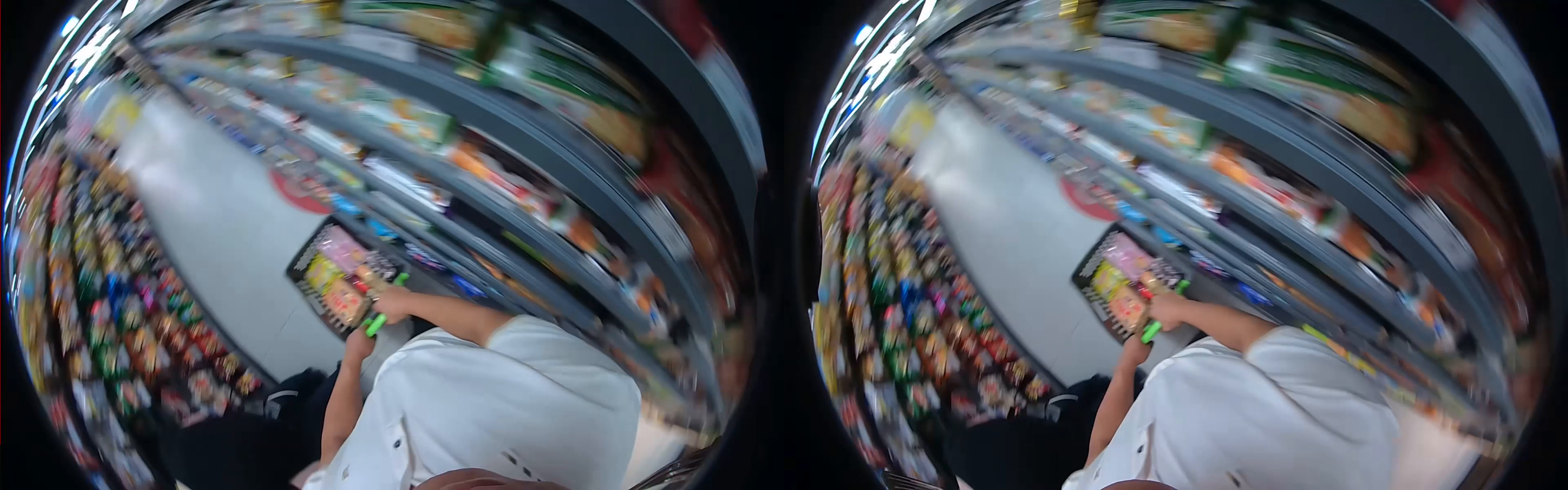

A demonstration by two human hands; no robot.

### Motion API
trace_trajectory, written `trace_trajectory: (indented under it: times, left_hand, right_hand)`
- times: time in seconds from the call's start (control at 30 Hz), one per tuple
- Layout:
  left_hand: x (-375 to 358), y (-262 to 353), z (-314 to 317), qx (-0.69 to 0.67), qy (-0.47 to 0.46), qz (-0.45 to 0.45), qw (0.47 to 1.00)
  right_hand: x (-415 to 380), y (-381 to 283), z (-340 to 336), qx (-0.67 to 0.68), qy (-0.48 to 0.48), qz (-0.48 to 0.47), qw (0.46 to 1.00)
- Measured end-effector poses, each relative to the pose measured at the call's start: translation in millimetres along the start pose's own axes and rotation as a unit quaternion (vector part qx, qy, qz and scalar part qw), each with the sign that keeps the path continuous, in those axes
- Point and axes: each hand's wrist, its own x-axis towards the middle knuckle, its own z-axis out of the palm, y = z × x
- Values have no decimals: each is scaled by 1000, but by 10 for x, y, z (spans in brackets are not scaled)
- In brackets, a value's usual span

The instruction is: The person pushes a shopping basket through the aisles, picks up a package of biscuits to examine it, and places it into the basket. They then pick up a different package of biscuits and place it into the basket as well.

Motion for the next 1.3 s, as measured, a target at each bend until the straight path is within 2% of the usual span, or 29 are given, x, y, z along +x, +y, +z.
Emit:
trace_trajectory:
  times: [0.03, 0.07, 0.13, 0.2, 0.23, 0.37, 0.47, 0.53, 0.67, 0.93, 1.13, 1.3]
  left_hand:
    - [4, -45, -64, 1, -2, -28, 1000]
    - [26, -28, -134, 2, -2, -54, 999]
    - [40, 33, -273, -17, 41, -98, 994]
    - [91, 106, -383, 19, 75, -107, 991]
    - [160, 27, -307, 22, 120, -100, 987]
    - [137, 213, -431, 9, 201, -132, 971]
    - [204, 283, -584, 1, 182, -166, 969]
    - [269, 269, -672, -17, 70, -209, 975]
    - [367, 162, -738, 3, 25, -198, 980]
    - [569, 69, -933, -8, 13, -206, 978]
    - [744, -116, -1129, -15, -19, -160, 987]
    - [948, -300, -1274, -28, -4, -142, 989]
  right_hand:
    - [20, -38, -169, 4, 8, -9, 1000]
    - [112, -64, -300, 20, -50, 11, 998]
    - [339, 39, -176, 9, 0, -12, 1000]
    - [472, 126, -189, 20, -2, -21, 1000]
    - [514, 164, -212, 25, 6, -26, 999]
    - [655, 224, -305, -1, -6, -42, 999]
    - [714, 256, -425, 10, -44, -44, 998]
    - [732, 236, -538, 13, -58, -42, 997]
    - [806, 277, -597, 10, -57, -54, 997]
    - [1092, 352, -721, -4, -70, -48, 996]
    - [1360, 384, -859, -20, -73, -55, 996]
    - [1716, 455, -960, -51, -93, -55, 993]
